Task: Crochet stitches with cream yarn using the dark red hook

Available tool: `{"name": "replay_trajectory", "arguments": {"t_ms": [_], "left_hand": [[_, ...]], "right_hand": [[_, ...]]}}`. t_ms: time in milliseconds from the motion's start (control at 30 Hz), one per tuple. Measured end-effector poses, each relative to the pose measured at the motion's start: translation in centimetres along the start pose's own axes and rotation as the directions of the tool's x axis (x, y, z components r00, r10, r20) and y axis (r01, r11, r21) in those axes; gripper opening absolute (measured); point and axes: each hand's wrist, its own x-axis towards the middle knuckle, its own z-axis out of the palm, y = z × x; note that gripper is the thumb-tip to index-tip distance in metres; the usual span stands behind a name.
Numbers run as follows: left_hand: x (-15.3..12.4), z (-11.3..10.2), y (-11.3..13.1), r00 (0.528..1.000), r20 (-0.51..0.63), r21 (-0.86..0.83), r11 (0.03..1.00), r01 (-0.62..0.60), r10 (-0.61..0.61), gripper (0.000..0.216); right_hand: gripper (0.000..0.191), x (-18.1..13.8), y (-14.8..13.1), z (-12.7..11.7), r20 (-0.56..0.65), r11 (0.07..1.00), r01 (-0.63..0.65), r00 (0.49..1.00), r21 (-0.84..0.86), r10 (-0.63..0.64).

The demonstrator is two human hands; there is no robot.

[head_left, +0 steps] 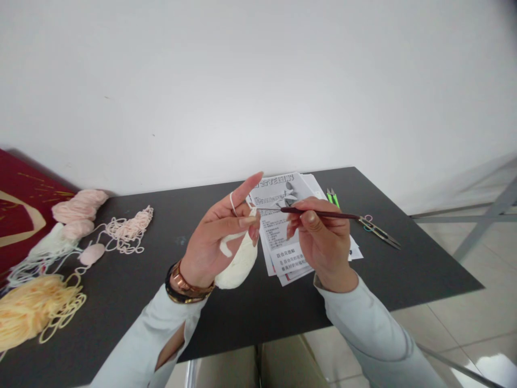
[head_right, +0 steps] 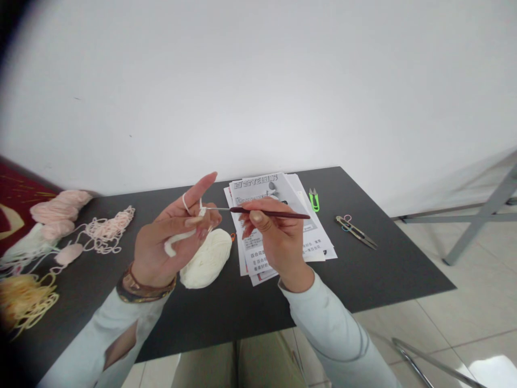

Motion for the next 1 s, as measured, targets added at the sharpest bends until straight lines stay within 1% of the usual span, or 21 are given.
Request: {"name": "replay_trajectory", "arguments": {"t_ms": [167, 267, 367, 467, 567, 667, 733, 800, 833, 900, 933, 967, 1000], "left_hand": [[-0.2, -0.4, 0.2, 1.000, 0.022, 0.017, 1.000, 0.018, -0.018, 0.059], [-0.3, -0.4, 0.4, 0.998, 0.037, -0.001, 0.999, 0.047, -0.047, 0.057], [-0.2, -0.4, 0.6, 0.996, 0.053, -0.042, 0.997, 0.069, -0.067, 0.057], [-0.2, -0.4, 0.7, 0.992, 0.073, -0.058, 0.992, 0.110, -0.105, 0.057], [-0.2, -0.6, 0.6, 0.989, 0.060, -0.057, 0.988, 0.141, -0.138, 0.057], [-0.3, -0.7, 0.6, 0.989, 0.058, -0.066, 0.988, 0.143, -0.139, 0.053], [-0.3, -0.9, 0.7, 0.986, 0.094, -0.043, 0.989, 0.145, -0.140, 0.049], [-0.4, -1.2, 0.8, 0.981, 0.148, 0.024, 0.992, 0.124, -0.126, 0.048], [-0.5, -1.3, 0.8, 0.980, 0.166, 0.072, 0.992, 0.103, -0.113, 0.048], [-0.4, -1.6, 0.6, 0.983, 0.168, 0.182, 0.982, 0.047, -0.078, 0.050], [-0.4, -1.7, 0.5, 0.986, 0.155, 0.231, 0.973, 0.018, -0.055, 0.051], [-0.3, -1.7, 0.2, 0.990, 0.141, 0.267, 0.964, -0.008, -0.031, 0.052], [-0.2, -1.7, -0.1, 0.992, 0.130, 0.288, 0.957, -0.032, -0.006, 0.053]], "right_hand": [[0.008, 0.1, -0.2, 0.0, -0.015, 1.000, -0.011, 1.000, -0.007, 0.011], [0.008, 0.2, -0.4, 0.0, -0.014, 1.000, -0.029, 0.999, 0.002, 0.029], [0.009, 0.4, -0.6, 0.0, -0.002, 0.999, -0.041, 0.999, 0.012, 0.041], [0.009, 0.5, -0.7, -0.1, 0.012, 1.000, -0.017, 1.000, 0.022, 0.017], [0.007, 0.6, -0.9, -0.2, 0.051, 0.999, -0.010, 0.999, 0.040, 0.008], [0.007, 0.7, -1.0, -0.3, 0.064, 0.997, -0.048, 0.997, 0.068, 0.043], [0.009, 0.8, -1.0, -0.4, 0.052, 0.988, -0.118, 0.992, 0.103, 0.113], [0.012, 0.9, -0.8, -0.5, 0.050, 0.956, -0.248, 0.969, 0.158, 0.243], [0.014, 0.9, -0.7, -0.6, 0.060, 0.924, -0.330, 0.944, 0.192, 0.325], [0.016, 1.1, -0.5, -0.6, 0.091, 0.830, -0.488, 0.871, 0.271, 0.482], [0.016, 1.1, -0.4, -0.5, 0.104, 0.777, -0.547, 0.833, 0.313, 0.544], [0.016, 1.1, -0.3, -0.4, 0.110, 0.731, -0.585, 0.801, 0.351, 0.588], [0.017, 1.1, -0.2, -0.3, 0.109, 0.699, -0.604, 0.781, 0.383, 0.615]]}}
